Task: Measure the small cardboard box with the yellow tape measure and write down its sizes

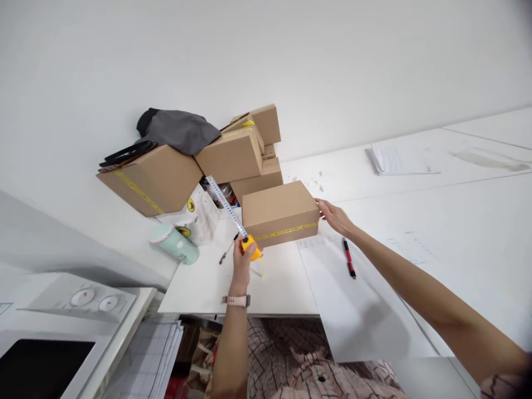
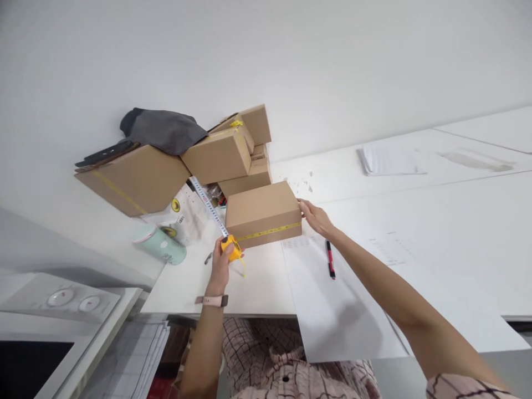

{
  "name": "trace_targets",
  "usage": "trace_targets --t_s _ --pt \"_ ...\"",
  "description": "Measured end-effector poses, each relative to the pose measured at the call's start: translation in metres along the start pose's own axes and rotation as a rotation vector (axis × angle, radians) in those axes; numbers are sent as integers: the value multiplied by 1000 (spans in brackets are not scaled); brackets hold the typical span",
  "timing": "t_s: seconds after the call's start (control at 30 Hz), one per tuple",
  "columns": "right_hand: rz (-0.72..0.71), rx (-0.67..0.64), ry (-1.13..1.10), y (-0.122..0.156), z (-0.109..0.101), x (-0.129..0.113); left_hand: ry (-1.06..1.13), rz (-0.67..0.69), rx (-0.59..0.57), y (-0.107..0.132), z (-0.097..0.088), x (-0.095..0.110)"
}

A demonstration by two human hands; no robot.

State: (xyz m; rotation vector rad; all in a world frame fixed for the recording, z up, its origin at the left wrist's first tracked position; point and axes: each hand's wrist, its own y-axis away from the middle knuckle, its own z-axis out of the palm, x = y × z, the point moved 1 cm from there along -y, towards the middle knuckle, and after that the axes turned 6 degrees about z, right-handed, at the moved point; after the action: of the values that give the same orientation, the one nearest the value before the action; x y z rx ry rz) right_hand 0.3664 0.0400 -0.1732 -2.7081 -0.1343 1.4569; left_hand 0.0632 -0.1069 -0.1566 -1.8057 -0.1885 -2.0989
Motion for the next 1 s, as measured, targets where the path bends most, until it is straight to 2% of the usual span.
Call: trace_targets --t_s 0.1,0.17,0.23,0.3,0.37,0.47,0.5,0.57,0.63,0.7,0.8,0.87,1.0 --pt "-128 14 78 10 2 -12 -12 -24 -132 -15 1 8" --pt "-200 75 166 7 -7 -27 -31 12 -190 -24 4 20" --pt "-202 135 223 -1 -19 -43 -22 44 -226 -35 9 36" --pt "-148 200 284 -14 -28 -56 5 57 -233 -46 18 50" --pt "-127 266 351 -30 -29 -66 18 76 -192 -55 30 60" --pt "-275 306 410 -56 -19 -79 29 151 -126 -54 52 65" --pt "-326 290 418 -64 -14 -83 37 163 -146 -49 58 63" --pt "-367 246 421 -80 -5 -89 56 124 -266 -34 69 54" --pt "-353 226 410 -93 -1 -93 78 19 -418 -18 75 38" --pt "-354 232 392 -102 2 -94 104 -89 -503 -3 77 17" --pt "-378 260 371 -110 6 -94 143 -196 -519 11 76 -13" --pt "-396 274 391 -112 8 -93 157 -240 -517 14 76 -26" --pt "-445 283 506 -111 13 -92 170 -263 -505 14 78 -31"
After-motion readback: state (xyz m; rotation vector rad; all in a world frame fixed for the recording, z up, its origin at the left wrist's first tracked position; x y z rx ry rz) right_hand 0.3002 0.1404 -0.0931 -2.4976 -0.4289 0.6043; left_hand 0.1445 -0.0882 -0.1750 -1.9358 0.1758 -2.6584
